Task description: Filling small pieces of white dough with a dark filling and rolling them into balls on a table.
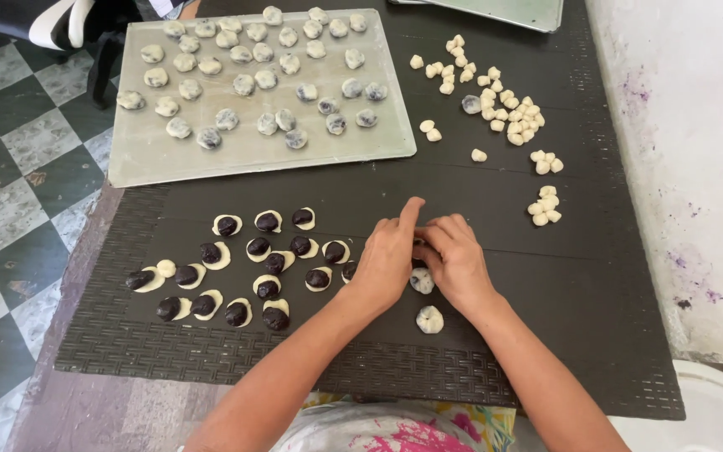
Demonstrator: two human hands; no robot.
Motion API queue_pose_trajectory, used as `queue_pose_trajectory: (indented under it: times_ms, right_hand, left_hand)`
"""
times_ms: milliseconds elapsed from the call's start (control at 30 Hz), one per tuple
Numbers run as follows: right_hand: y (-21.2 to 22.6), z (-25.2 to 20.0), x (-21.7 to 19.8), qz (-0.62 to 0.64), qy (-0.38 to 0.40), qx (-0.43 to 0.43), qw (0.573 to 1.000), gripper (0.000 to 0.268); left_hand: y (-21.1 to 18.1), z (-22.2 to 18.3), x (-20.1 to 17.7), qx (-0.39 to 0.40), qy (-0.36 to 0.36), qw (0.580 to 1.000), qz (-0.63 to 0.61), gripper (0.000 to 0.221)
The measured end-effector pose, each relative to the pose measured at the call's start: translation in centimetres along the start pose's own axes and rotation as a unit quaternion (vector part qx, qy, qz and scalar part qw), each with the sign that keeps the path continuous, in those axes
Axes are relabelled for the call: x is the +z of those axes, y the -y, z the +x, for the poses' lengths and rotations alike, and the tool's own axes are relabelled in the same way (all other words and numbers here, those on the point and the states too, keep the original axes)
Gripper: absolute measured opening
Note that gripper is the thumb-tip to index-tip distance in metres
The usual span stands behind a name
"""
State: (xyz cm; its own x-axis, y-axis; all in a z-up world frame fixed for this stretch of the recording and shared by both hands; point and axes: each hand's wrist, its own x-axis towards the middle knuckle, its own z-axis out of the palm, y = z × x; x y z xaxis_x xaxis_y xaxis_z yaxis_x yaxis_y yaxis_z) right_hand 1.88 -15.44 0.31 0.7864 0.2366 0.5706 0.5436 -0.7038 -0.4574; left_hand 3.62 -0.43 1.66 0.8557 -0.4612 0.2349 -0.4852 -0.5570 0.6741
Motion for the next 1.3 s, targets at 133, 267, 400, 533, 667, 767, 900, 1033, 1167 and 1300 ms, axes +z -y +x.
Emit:
queue_pose_trajectory:
  times_ms: [133,267,400,533,667,767,900,1033,1167,1300]
  right_hand:
    - [-1.8,-0.4,1.0,0.028,-0.007,0.03,0.999,0.012]
    - [-1.3,-0.6,-1.2,-0.038,0.065,0.061,0.995,0.02]
    - [-1.2,-2.4,-0.3,-0.1,0.063,0.041,0.992,0.022]
    - [-1.7,-1.9,0.5,-0.102,0.032,0.013,0.994,0.018]
    - [-1.1,-1.0,0.7,0.023,0.025,0.151,0.988,0.019]
    - [-1.2,-0.7,1.3,0.061,0.0,0.132,0.989,0.013]
    - [-1.0,-0.2,0.1,0.073,0.02,0.131,0.988,0.01]
    - [-1.5,-0.2,0.1,0.084,0.027,0.152,0.984,0.006]
    - [-2.4,2.0,-0.1,0.035,0.073,0.114,0.99,0.006]
    - [-1.8,5.0,2.0,-0.129,0.094,0.043,0.986,0.032]
  left_hand:
    - [1.5,-1.1,1.6,0.022,-0.045,0.999,-0.003,0.074]
    - [2.9,-1.4,1.9,0.015,-0.06,0.981,0.182,0.049]
    - [4.0,-0.8,3.1,-0.017,-0.052,0.98,0.194,0.028]
    - [3.9,-0.7,3.7,-0.012,-0.045,0.988,0.149,0.021]
    - [3.7,-1.5,3.8,0.069,-0.124,0.979,0.149,0.014]
    - [3.3,-2.0,3.4,0.103,-0.139,0.972,0.161,0.014]
    - [2.6,-2.2,2.4,0.093,-0.118,0.972,0.18,0.019]
    - [3.6,-1.1,3.5,0.107,-0.173,0.96,0.195,0.01]
    - [2.9,-1.7,0.6,0.072,-0.152,0.966,0.196,0.017]
    - [2.0,-3.7,-4.5,-0.002,-0.145,0.961,0.237,0.045]
